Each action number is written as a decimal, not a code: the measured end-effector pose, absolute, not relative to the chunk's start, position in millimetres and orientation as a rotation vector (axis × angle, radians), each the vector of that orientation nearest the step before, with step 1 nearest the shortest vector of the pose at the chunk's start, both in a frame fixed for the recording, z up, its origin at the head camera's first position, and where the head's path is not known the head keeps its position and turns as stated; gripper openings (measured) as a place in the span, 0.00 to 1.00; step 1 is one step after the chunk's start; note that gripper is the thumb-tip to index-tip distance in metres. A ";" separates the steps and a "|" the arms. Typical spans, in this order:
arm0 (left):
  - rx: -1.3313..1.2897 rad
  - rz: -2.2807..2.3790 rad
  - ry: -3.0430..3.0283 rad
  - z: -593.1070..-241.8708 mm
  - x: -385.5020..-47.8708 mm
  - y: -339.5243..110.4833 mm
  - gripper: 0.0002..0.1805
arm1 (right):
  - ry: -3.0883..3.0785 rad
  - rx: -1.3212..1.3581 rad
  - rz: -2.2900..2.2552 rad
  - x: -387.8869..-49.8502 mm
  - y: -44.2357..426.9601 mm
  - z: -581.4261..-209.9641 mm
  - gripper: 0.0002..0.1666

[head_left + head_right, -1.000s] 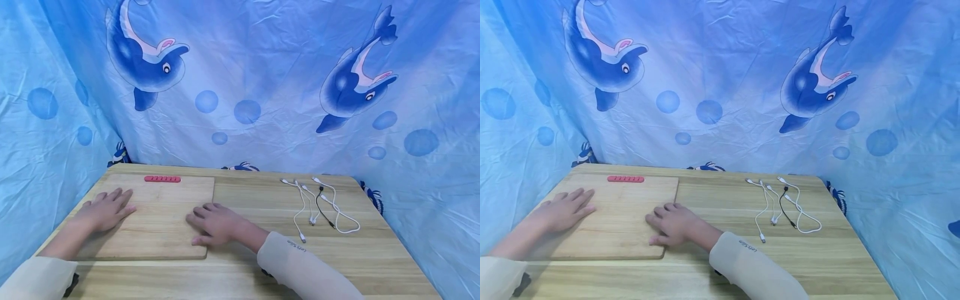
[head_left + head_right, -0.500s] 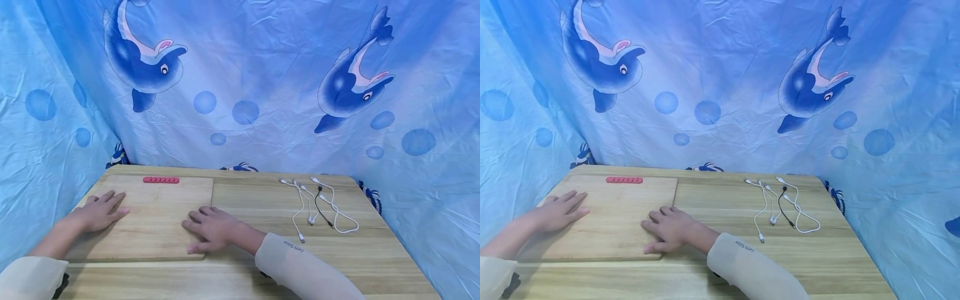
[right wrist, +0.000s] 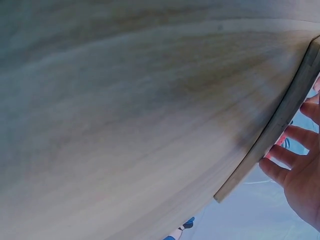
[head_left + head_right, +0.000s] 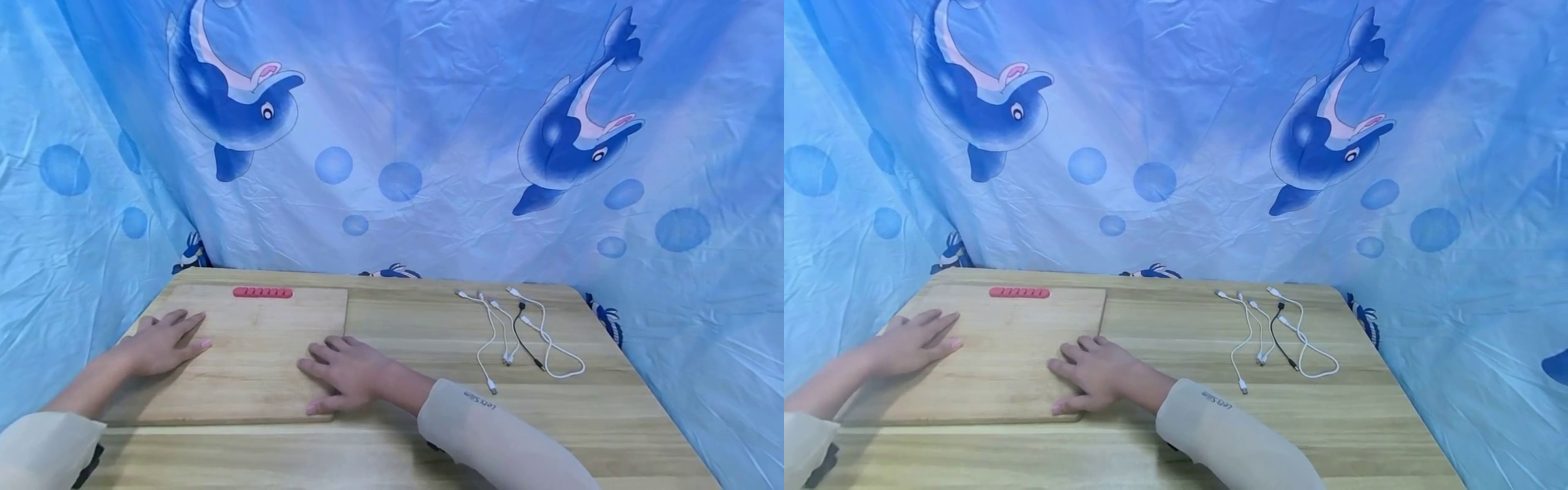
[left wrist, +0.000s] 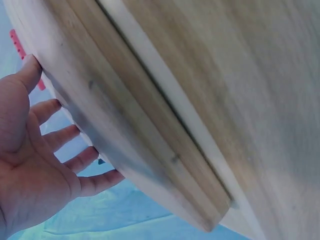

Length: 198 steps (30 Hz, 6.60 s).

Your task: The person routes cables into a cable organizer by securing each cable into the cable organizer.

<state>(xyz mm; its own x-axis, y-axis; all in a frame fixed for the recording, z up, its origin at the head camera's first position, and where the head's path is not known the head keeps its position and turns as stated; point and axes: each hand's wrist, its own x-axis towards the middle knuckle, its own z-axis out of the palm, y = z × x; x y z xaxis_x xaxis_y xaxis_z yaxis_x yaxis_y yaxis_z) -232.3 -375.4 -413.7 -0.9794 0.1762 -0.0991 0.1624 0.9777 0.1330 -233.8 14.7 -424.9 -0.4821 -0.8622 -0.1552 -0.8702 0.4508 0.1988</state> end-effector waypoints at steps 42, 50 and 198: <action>0.321 0.187 2.975 -403.6 -243.4 -330.1 0.53 | 2.643 -1.565 0.277 -237.2 62.1 -421.2 0.52; 0.330 0.199 2.952 -398.6 -242.1 -318.4 0.54 | 2.636 -1.532 0.259 -236.5 71.8 -420.0 0.51; 0.305 0.174 2.921 -399.9 -229.2 -146.1 0.49 | 2.889 -1.346 -0.015 -253.2 256.4 -419.0 0.45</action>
